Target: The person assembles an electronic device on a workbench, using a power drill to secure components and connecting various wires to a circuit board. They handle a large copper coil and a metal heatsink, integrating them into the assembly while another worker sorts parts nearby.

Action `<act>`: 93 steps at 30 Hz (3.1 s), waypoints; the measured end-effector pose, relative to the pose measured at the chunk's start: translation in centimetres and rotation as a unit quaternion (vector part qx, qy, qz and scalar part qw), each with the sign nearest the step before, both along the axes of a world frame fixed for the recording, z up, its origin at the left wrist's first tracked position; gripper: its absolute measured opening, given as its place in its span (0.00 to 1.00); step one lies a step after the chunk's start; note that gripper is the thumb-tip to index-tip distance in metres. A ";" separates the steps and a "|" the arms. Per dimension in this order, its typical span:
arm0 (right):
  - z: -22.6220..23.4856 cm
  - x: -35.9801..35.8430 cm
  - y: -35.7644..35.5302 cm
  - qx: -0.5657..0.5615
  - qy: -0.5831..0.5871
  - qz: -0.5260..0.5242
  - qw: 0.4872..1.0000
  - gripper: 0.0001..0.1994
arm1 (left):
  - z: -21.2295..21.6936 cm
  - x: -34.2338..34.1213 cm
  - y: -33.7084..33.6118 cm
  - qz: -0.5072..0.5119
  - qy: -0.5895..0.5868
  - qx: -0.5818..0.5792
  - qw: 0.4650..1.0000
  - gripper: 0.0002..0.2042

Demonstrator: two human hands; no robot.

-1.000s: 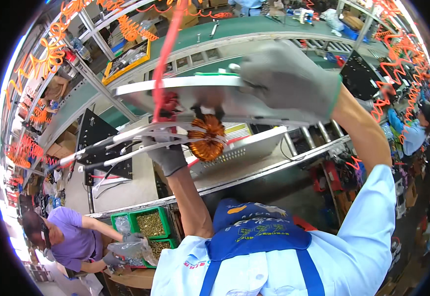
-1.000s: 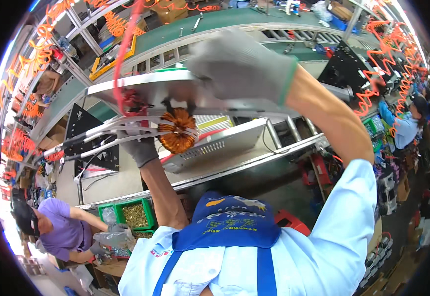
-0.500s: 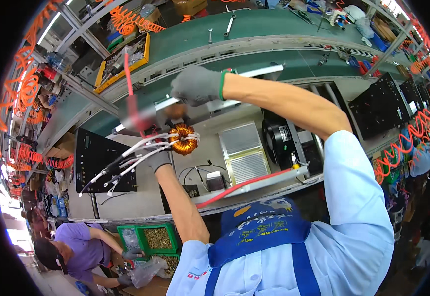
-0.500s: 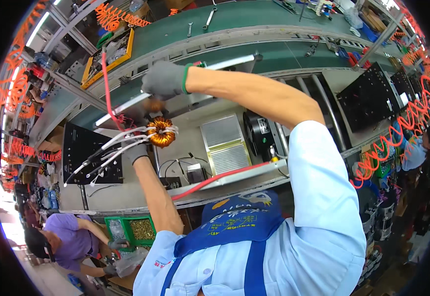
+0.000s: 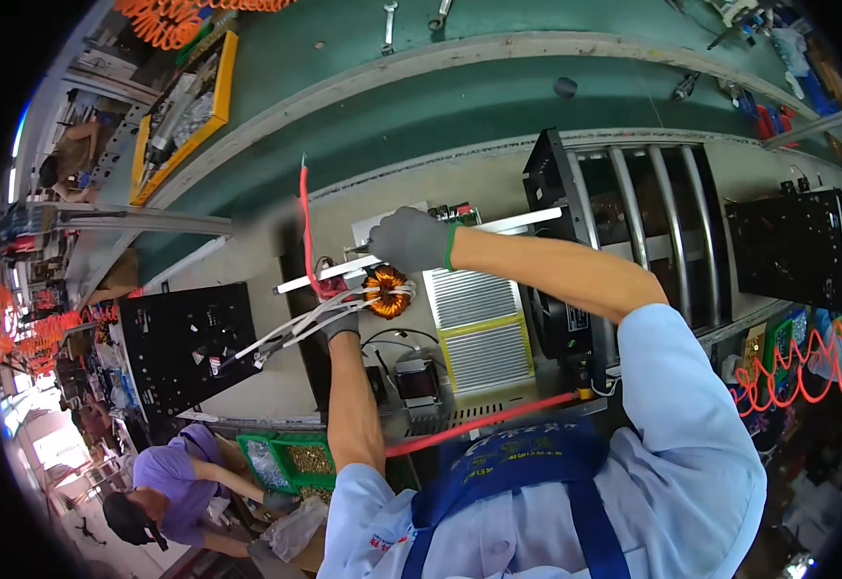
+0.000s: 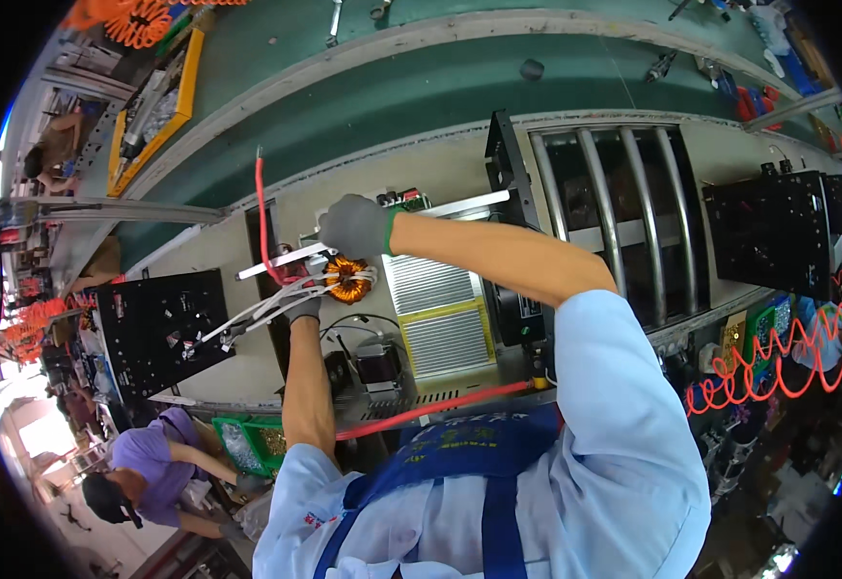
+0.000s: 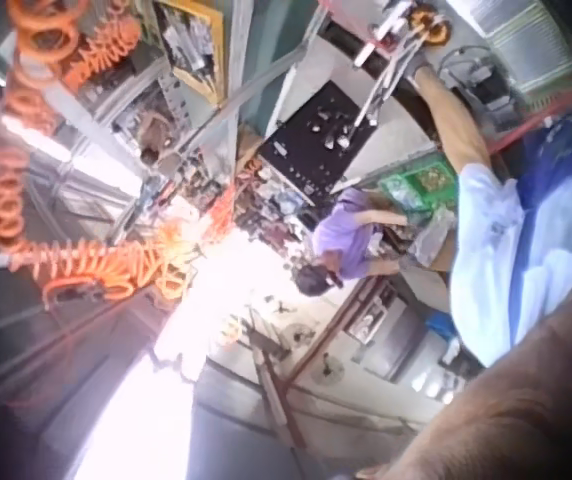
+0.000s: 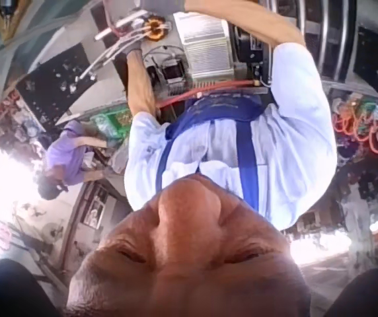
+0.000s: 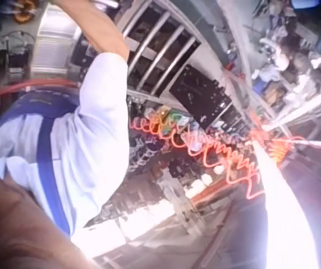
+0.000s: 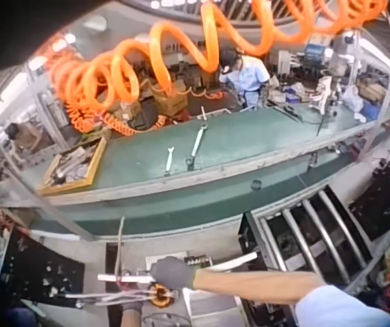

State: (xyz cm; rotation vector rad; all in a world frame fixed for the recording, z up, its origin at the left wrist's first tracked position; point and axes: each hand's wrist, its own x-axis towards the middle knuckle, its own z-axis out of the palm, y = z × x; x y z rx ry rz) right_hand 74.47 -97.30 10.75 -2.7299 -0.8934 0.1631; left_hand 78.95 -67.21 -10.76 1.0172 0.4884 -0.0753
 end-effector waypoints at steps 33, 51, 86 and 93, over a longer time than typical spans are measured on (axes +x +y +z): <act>4.0 -9.9 -9.8 -0.020 0.021 -0.363 0.931 0.24 | -2.9 -1.7 0.5 -0.015 0.090 -0.066 0.994 0.23; 1.0 -10.8 -13.7 -0.118 0.081 -0.312 0.939 0.13 | -4.7 -3.2 2.7 -0.022 0.142 -0.070 0.987 0.21; 1.1 -10.2 -14.4 -0.175 0.049 -0.235 0.955 0.17 | 14.8 -11.3 -21.7 -0.636 -0.278 0.638 0.335 0.54; 0.7 -10.4 -14.8 -0.137 0.034 -0.238 0.961 0.17 | 13.0 -14.2 -22.9 -0.633 -0.361 0.630 0.268 0.60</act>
